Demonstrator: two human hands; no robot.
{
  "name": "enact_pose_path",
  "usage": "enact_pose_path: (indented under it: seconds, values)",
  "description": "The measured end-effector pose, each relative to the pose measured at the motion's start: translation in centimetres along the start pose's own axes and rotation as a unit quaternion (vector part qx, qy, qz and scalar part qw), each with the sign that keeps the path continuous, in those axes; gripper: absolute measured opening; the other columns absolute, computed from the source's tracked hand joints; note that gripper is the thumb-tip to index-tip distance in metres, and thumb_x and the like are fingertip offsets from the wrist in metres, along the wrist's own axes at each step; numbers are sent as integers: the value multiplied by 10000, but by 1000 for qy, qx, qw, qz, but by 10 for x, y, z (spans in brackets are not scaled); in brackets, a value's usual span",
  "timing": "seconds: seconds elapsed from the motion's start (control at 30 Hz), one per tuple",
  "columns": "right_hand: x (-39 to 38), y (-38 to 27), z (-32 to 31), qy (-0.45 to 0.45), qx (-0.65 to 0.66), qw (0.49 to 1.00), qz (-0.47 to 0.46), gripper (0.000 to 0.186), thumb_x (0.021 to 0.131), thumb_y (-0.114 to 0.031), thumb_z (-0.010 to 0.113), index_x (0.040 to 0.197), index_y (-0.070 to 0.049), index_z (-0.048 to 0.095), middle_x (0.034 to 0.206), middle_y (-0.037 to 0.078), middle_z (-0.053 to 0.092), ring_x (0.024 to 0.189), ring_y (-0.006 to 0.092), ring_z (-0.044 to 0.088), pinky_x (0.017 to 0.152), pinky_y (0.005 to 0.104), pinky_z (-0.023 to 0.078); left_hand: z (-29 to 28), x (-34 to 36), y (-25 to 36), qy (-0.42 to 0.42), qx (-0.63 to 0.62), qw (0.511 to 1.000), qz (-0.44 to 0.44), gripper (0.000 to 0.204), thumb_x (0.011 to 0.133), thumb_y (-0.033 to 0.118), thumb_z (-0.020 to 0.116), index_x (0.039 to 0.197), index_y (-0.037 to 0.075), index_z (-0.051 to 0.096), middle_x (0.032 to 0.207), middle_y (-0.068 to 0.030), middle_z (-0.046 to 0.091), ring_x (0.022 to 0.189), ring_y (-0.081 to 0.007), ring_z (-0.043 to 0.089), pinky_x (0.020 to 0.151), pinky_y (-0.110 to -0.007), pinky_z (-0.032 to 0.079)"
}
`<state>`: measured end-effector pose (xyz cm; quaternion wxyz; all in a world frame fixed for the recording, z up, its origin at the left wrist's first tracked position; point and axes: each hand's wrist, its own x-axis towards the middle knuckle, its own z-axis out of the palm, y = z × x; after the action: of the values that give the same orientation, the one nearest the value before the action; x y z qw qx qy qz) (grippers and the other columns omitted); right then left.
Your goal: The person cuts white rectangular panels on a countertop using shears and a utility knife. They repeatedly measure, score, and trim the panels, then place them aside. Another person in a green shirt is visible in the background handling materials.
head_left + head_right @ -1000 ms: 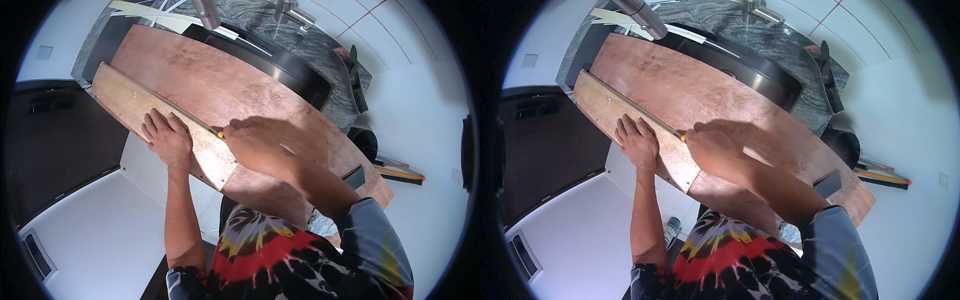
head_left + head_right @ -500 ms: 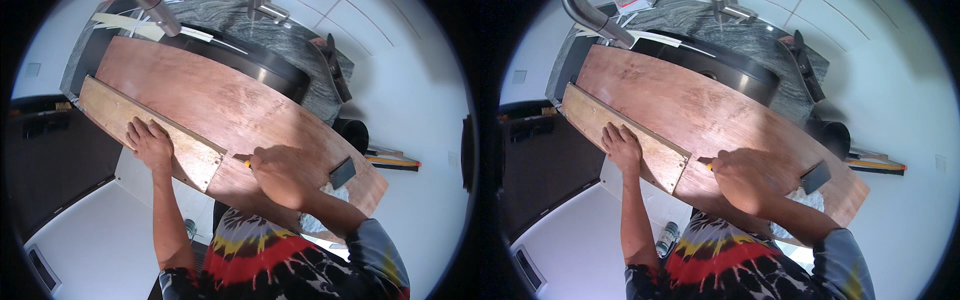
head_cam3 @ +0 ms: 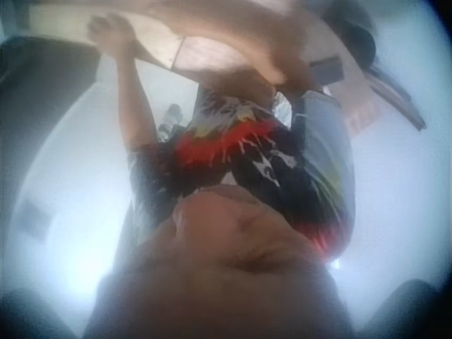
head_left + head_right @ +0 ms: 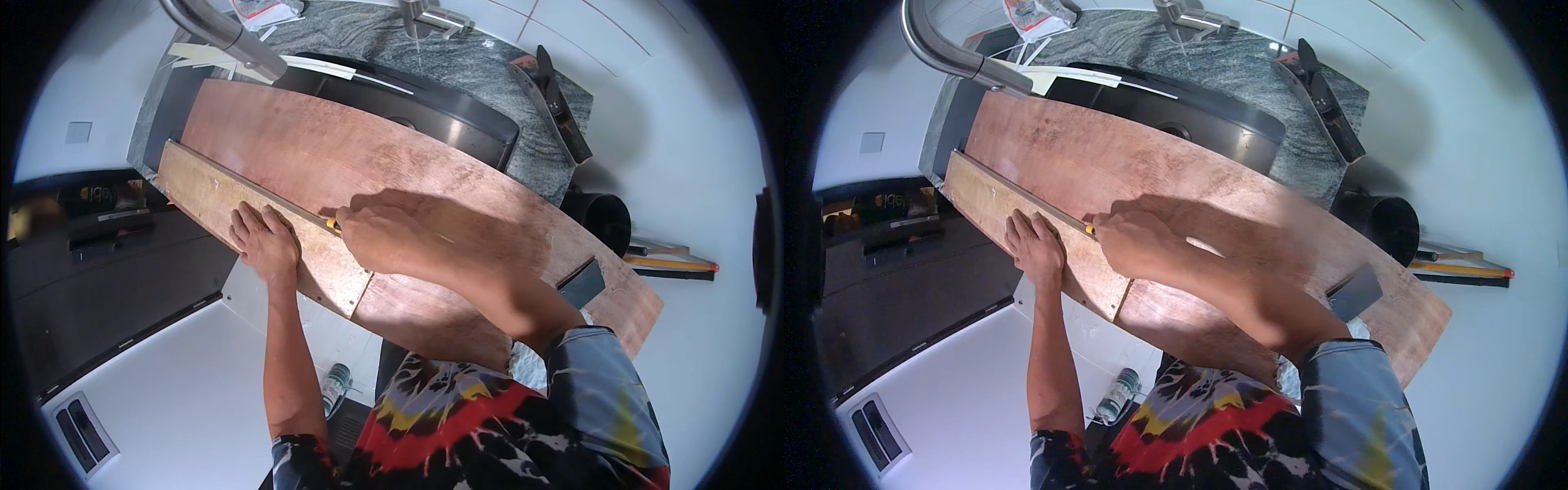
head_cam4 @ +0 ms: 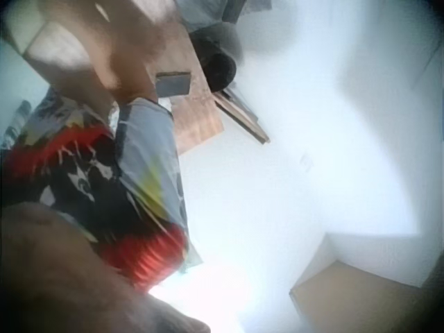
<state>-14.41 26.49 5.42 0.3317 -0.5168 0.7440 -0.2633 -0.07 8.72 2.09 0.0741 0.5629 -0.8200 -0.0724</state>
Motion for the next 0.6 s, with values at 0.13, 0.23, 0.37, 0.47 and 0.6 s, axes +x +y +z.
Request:
enact_pose_path:
  seconds: [0.13,0.23,0.37,0.47,0.6]
  values:
    - [0,-9,6,-40,4,998,48,255,953,-20,501,1151,91,616,1038,308,717,1009,416,741,862,484,599,1,0,1,5,6,1000,-7,675,1085,489,372,1613,67,365,1700,-179,273,1576,-406,208,1208,-644,264]
    - [-6,-10,-2,-61,-13,998,20,238,953,-17,502,1135,81,619,1027,293,726,996,405,748,839,478,607,1,0,0,17,2,1000,-4,671,1084,489,381,1605,66,378,1693,-179,288,1570,-411,222,1207,-638,273]
    - [-22,-6,-13,-50,-48,998,5,231,954,-21,500,1127,71,622,995,265,745,946,393,761,793,480,608,5,0,-6,29,7,1000,4,668,1084,493,390,1596,64,395,1685,-176,308,1563,-413,239,1207,-625,284]
    - [-39,1,-13,-62,-71,995,14,223,953,-23,499,1118,62,623,974,250,747,902,395,765,765,477,606,5,2,-4,29,6,1000,5,670,1084,500,390,1593,64,403,1684,-171,316,1561,-405,250,1208,-618,287]
    - [-64,8,-1,-60,-54,997,19,192,943,-23,509,1098,50,596,926,245,747,872,396,766,752,464,607,5,1,-6,36,8,999,-2,667,1086,502,385,1597,74,403,1685,-167,320,1563,-389,257,1210,-614,283]
